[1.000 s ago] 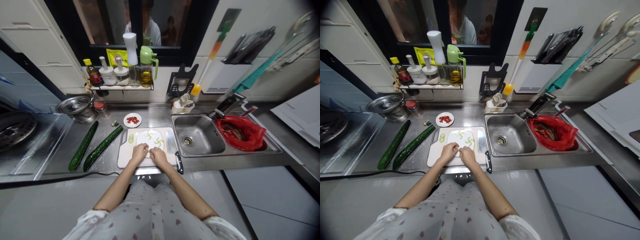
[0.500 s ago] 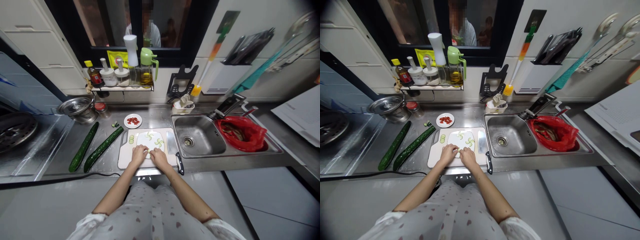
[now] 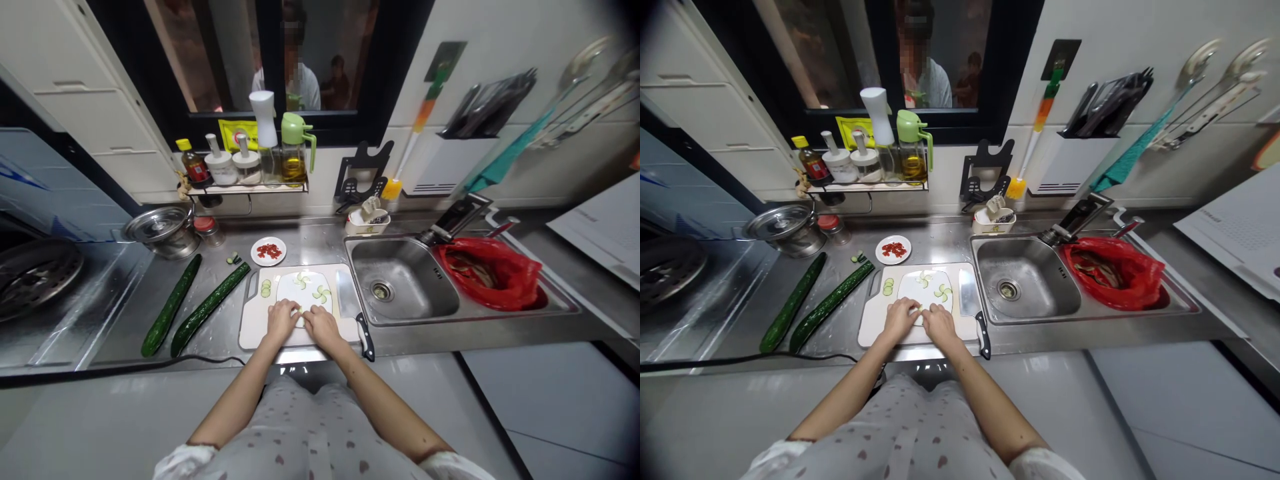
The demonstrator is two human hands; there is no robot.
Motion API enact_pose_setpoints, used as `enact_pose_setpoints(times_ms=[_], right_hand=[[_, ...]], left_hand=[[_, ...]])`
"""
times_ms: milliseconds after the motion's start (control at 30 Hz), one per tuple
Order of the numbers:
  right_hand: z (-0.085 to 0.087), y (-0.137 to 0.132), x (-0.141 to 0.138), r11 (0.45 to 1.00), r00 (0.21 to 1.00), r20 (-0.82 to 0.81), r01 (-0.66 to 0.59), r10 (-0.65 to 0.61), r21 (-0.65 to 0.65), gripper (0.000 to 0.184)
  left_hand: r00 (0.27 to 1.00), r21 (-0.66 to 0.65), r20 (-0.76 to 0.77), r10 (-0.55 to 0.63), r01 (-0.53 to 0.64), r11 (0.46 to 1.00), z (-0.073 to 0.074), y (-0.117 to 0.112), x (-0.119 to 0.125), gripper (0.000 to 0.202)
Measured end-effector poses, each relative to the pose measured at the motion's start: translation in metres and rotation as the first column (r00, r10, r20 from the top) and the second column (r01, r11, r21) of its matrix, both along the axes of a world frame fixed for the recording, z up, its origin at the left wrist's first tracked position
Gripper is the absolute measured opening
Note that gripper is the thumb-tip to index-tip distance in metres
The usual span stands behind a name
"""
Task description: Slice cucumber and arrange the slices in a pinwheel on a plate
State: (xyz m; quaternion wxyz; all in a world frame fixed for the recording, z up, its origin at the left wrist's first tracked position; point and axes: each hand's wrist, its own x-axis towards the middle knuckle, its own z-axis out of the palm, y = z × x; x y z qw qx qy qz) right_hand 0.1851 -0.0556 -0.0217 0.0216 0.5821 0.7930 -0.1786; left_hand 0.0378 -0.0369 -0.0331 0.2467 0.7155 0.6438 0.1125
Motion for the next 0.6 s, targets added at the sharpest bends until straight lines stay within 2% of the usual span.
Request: enact_pose_setpoints(times_ms=[600], right_hand=[[0.0008,0.0023,0.0003,0.998,0.999,0.031,-0.046,0.045,0.033,0.029]], left_hand=[[1.000,-0.004,0.008,0.020,-0.020,1.000,0.0021,-0.0013,0.0035,0.017]])
